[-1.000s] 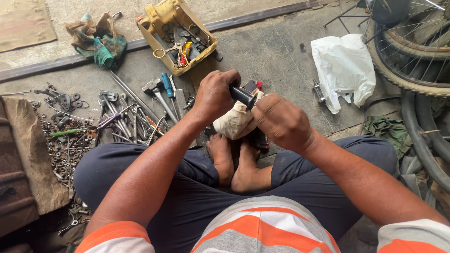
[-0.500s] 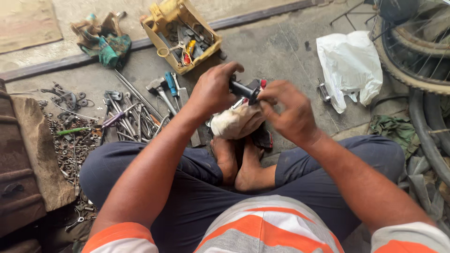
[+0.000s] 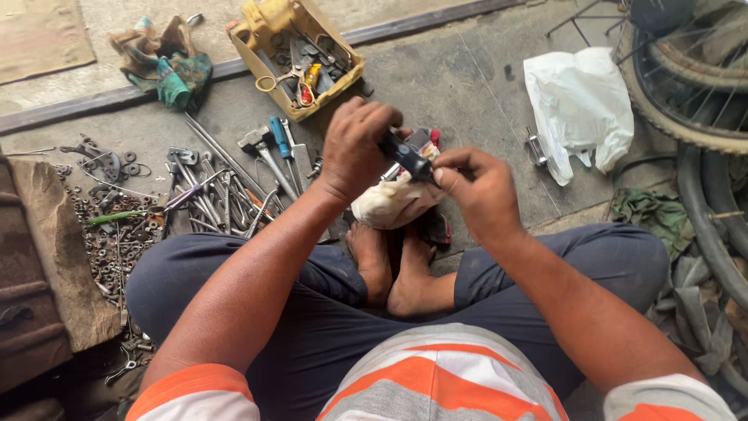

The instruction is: The person sits on the floor and wipes several small mechanical parts with a cloth. They pick up each part, wipe it thoroughly, and place it back down among other parts and tools.

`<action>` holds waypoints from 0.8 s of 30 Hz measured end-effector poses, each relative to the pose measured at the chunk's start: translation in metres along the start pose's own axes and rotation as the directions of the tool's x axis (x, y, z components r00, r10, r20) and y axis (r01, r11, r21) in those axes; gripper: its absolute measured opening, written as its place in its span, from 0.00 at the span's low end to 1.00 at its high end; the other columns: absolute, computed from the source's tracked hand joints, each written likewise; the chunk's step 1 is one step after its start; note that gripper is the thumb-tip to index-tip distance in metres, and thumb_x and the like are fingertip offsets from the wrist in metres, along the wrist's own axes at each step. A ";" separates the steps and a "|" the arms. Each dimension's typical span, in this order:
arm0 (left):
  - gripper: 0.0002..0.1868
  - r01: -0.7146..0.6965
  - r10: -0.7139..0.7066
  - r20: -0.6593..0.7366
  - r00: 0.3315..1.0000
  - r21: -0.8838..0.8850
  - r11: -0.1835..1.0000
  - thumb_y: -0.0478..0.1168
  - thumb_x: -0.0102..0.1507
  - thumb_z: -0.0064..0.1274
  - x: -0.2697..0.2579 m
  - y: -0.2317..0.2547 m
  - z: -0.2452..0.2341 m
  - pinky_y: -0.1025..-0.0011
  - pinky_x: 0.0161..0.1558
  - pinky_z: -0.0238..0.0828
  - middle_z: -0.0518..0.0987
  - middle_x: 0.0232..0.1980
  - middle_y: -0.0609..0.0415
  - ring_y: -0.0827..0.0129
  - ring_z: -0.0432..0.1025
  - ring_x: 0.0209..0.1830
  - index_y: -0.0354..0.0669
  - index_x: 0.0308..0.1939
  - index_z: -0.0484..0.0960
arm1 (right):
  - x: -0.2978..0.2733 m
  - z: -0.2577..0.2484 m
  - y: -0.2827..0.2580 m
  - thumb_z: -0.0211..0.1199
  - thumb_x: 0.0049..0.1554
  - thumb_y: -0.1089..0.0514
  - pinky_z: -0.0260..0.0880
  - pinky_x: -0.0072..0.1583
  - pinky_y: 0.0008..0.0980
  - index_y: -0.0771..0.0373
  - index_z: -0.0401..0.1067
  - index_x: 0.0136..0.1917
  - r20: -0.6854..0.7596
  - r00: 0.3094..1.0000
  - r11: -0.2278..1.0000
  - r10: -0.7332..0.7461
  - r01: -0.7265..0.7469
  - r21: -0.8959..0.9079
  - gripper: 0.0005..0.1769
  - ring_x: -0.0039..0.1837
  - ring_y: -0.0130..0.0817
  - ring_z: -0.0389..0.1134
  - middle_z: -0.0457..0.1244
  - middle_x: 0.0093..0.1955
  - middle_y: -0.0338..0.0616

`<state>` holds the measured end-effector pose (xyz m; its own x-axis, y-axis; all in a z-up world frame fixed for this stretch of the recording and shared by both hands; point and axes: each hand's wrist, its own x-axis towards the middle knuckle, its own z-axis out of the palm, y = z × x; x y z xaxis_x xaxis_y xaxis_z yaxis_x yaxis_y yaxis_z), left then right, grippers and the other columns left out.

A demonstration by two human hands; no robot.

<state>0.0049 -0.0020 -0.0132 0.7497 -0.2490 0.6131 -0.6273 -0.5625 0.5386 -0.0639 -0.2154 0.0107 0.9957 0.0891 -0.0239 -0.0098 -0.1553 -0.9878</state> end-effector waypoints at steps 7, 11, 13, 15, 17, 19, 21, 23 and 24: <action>0.14 0.169 -0.177 -0.086 0.980 -0.099 0.981 0.40 0.58 0.71 -0.007 0.005 0.003 0.63 0.40 0.67 0.77 0.33 0.53 0.59 0.70 0.35 0.43 0.37 0.79 | 0.007 -0.016 0.051 0.63 0.59 0.63 0.75 0.56 0.37 0.70 0.72 0.53 0.345 0.859 0.606 0.377 -0.511 0.609 0.10 0.51 0.37 0.73 0.70 0.49 0.48; 0.10 0.441 -0.432 0.124 0.893 -0.426 0.790 0.29 0.57 0.61 -0.009 -0.004 0.015 0.71 0.45 0.74 0.81 0.36 0.57 0.72 0.75 0.39 0.40 0.42 0.81 | 0.017 -0.030 0.059 0.64 0.58 0.62 0.73 0.53 0.35 0.68 0.77 0.55 0.199 0.873 0.890 0.446 -0.455 0.001 0.12 0.50 0.35 0.71 0.71 0.49 0.46; 0.12 0.538 -0.481 0.252 0.840 -0.505 0.675 0.30 0.55 0.65 -0.009 -0.006 0.023 0.74 0.44 0.74 0.81 0.37 0.60 0.77 0.74 0.39 0.38 0.41 0.81 | 0.019 -0.034 0.055 0.65 0.57 0.59 0.71 0.53 0.34 0.64 0.79 0.57 0.044 0.921 0.862 0.388 -0.346 -0.370 0.14 0.50 0.34 0.71 0.72 0.50 0.46; 0.15 0.657 -0.535 0.396 0.747 -0.562 0.502 0.32 0.54 0.68 -0.010 -0.005 0.030 0.76 0.42 0.74 0.81 0.37 0.63 0.81 0.74 0.38 0.39 0.42 0.81 | 0.020 -0.034 0.047 0.68 0.55 0.57 0.70 0.56 0.32 0.59 0.77 0.60 -0.009 0.956 0.765 0.294 -0.241 -0.597 0.19 0.52 0.32 0.72 0.71 0.52 0.43; 0.18 0.769 -0.568 0.549 0.613 -0.580 0.269 0.34 0.53 0.70 -0.016 0.001 0.036 0.78 0.39 0.73 0.82 0.36 0.66 0.82 0.74 0.35 0.42 0.44 0.80 | 0.015 -0.031 0.035 0.67 0.56 0.55 0.71 0.55 0.33 0.59 0.76 0.63 0.000 0.990 0.806 0.141 -0.115 -0.581 0.22 0.54 0.34 0.71 0.69 0.55 0.46; 0.16 0.871 -0.576 0.677 0.458 -0.472 0.138 0.37 0.55 0.69 -0.020 0.006 0.038 0.76 0.29 0.64 0.75 0.30 0.63 0.80 0.67 0.26 0.41 0.43 0.80 | 0.012 -0.027 0.023 0.66 0.58 0.53 0.72 0.57 0.33 0.60 0.75 0.65 0.023 1.000 0.861 -0.018 0.027 -0.507 0.23 0.56 0.34 0.70 0.68 0.60 0.46; 0.14 0.900 -0.536 0.754 0.380 -0.434 0.027 0.38 0.57 0.67 -0.027 0.010 0.039 0.75 0.24 0.58 0.73 0.27 0.61 0.79 0.63 0.21 0.41 0.42 0.79 | 0.009 -0.021 0.013 0.65 0.61 0.49 0.73 0.62 0.33 0.62 0.74 0.66 0.042 0.983 0.913 -0.179 0.182 -0.364 0.23 0.59 0.33 0.70 0.67 0.67 0.45; 0.14 0.877 -0.462 0.794 0.395 -0.475 -0.067 0.38 0.57 0.65 -0.031 0.009 0.040 0.75 0.22 0.57 0.73 0.27 0.60 0.79 0.62 0.20 0.39 0.41 0.77 | 0.014 -0.013 0.007 0.66 0.62 0.50 0.72 0.63 0.33 0.63 0.74 0.66 0.080 0.973 0.930 -0.215 0.229 -0.289 0.23 0.62 0.33 0.70 0.66 0.69 0.45; 0.13 0.885 -0.453 0.809 0.373 -0.457 -0.086 0.38 0.58 0.64 -0.033 0.008 0.042 0.75 0.22 0.58 0.72 0.26 0.60 0.79 0.62 0.19 0.40 0.41 0.76 | 0.017 -0.009 0.007 0.66 0.63 0.50 0.72 0.64 0.33 0.63 0.73 0.66 0.096 0.967 0.935 -0.234 0.252 -0.252 0.22 0.64 0.33 0.69 0.65 0.70 0.46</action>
<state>-0.0159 -0.0318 -0.0530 0.7348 -0.4761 -0.4830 0.6217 0.1882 0.7603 -0.0461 -0.2235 0.0050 0.9567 0.2174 0.1937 0.2645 -0.3703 -0.8905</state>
